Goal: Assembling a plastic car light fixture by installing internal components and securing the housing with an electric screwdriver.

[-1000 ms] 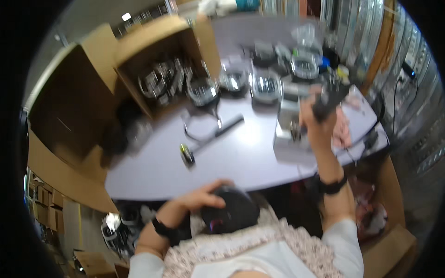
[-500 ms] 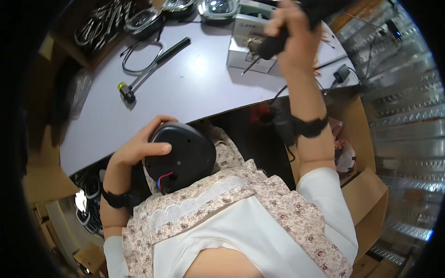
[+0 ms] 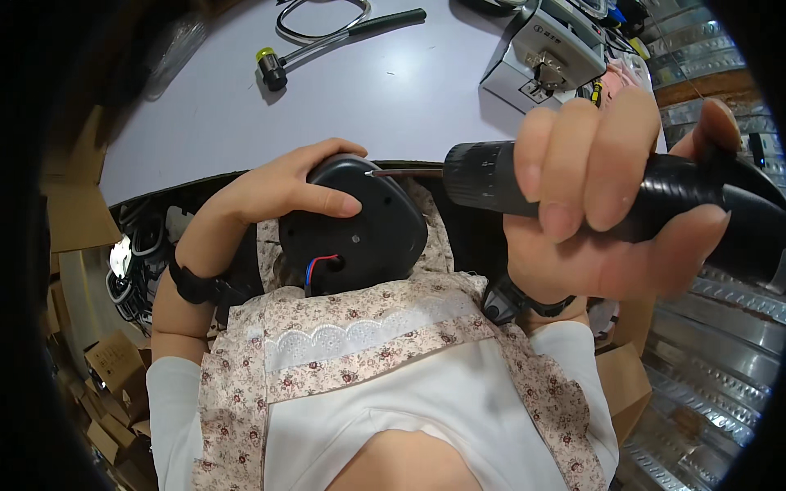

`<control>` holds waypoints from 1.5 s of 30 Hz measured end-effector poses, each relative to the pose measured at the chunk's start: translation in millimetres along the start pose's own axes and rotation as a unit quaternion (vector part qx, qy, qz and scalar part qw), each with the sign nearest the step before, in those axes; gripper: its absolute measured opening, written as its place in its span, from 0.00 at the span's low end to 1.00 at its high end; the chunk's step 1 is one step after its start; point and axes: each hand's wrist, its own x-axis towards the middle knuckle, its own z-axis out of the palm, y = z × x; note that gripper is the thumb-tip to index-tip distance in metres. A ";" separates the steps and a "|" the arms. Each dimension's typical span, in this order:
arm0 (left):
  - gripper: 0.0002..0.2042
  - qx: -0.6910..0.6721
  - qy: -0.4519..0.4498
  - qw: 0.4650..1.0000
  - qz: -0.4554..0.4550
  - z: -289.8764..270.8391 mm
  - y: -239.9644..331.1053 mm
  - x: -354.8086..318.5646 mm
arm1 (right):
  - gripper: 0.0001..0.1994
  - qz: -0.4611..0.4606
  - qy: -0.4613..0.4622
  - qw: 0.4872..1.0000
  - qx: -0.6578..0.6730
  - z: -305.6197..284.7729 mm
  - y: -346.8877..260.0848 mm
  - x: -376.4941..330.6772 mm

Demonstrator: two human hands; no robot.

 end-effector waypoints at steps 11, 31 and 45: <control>0.38 0.028 0.014 0.999 0.032 -12.1 -15.0 -5.8 | 0.20 -0.002 -0.048 0.998 -0.041 0.2 -1.1 -7.1; 0.36 0.034 0.050 0.997 -0.044 -8.8 -20.3 -13.5 | 0.23 -0.016 -0.065 0.996 -0.064 14.5 23.6 -9.9; 0.36 0.051 0.059 0.997 -0.028 -0.3 -30.8 -8.7 | 0.26 -0.009 -0.162 0.984 -0.073 1.5 45.3 -16.2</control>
